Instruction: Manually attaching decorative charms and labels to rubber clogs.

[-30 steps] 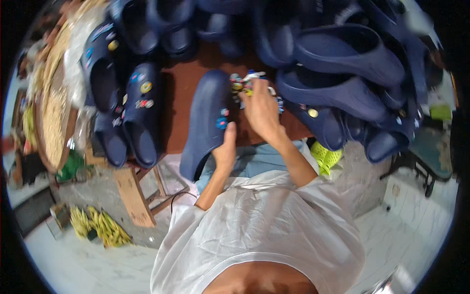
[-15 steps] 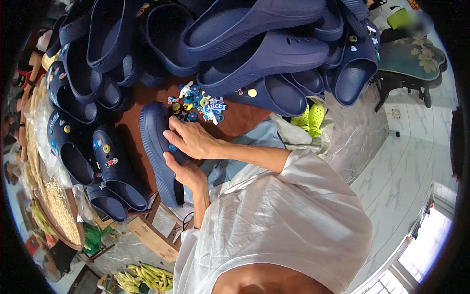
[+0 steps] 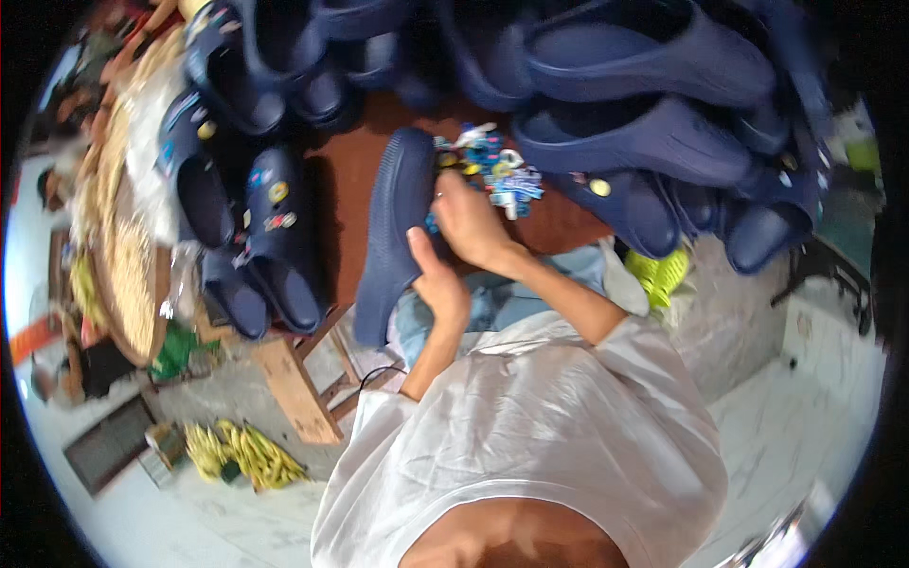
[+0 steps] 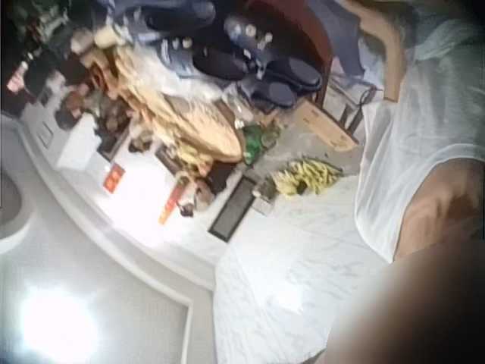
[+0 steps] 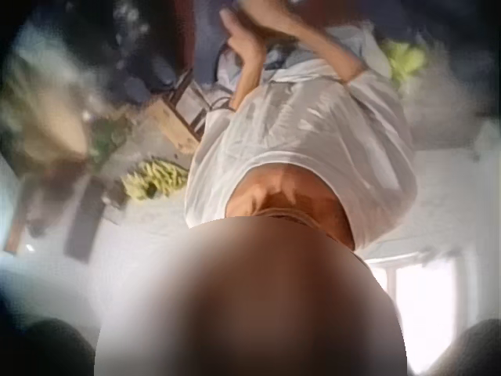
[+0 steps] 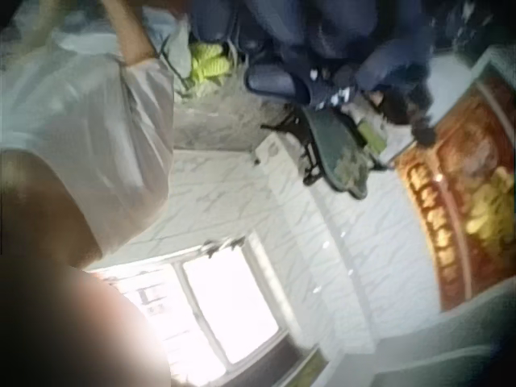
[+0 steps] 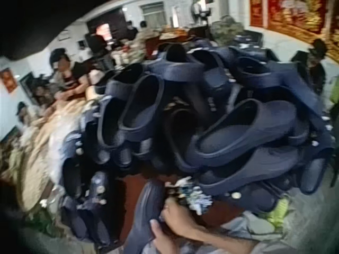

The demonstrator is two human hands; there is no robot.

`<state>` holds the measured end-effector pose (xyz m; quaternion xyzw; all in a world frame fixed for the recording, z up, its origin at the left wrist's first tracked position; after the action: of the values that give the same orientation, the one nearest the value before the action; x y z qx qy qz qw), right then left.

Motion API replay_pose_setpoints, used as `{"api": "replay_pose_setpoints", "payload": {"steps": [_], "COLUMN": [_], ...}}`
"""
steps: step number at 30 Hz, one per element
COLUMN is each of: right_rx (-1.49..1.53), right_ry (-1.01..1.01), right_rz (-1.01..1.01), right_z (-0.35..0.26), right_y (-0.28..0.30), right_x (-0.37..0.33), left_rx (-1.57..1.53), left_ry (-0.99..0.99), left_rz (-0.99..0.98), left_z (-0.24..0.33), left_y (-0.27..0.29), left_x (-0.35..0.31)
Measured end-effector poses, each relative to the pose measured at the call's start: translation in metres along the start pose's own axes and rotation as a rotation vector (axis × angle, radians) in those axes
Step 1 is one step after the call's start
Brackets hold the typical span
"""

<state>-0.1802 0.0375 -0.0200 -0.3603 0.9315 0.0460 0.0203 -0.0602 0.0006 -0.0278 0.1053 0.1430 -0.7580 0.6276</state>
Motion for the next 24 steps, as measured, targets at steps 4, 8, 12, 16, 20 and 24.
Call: {"api": "replay_pose_setpoints", "payload": {"steps": [4,8,12,16,20,24], "right_rx": [0.197,-0.445,-0.629,-0.364,-0.422,-0.531], "right_ry": [-0.238,0.182,0.174,0.129,0.123,0.313], "right_rz": [-0.063,0.112,0.158,-0.048,-0.142,-0.090], "right_z": [0.013,-0.022,-0.041,-0.053,-0.048,-0.045], "right_y": [0.007,0.030,0.040,0.032,0.018,0.020], "right_x": [-0.001,0.007,0.005,-0.014,-0.024,-0.026], "left_rx": [-0.257,-0.209,-0.126,-0.030,-0.062,-0.053], "left_ry": [0.023,-0.028,-0.097,-0.183,-0.178,-0.179], "left_rz": [-0.158,-0.138,-0.143,-0.118,-0.215,-0.166], "left_z": [0.010,0.011,0.001,-0.002,0.002,0.009], "left_y": [-0.015,-0.018,-0.015,-0.007,-0.013,-0.014], "left_x": [-0.006,-0.010,-0.009,-0.012,-0.023,-0.028]}}
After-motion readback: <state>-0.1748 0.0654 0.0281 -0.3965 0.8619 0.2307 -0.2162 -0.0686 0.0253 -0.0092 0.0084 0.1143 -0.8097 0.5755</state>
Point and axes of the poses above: each hand's wrist, its own x-axis towards the middle knuckle, its own y-axis out of the back of the hand, z = x × y, the point moved 6 cm from there along x, towards the middle knuckle, and after that the axes turned 4 degrees about x, right-handed, at the moved point
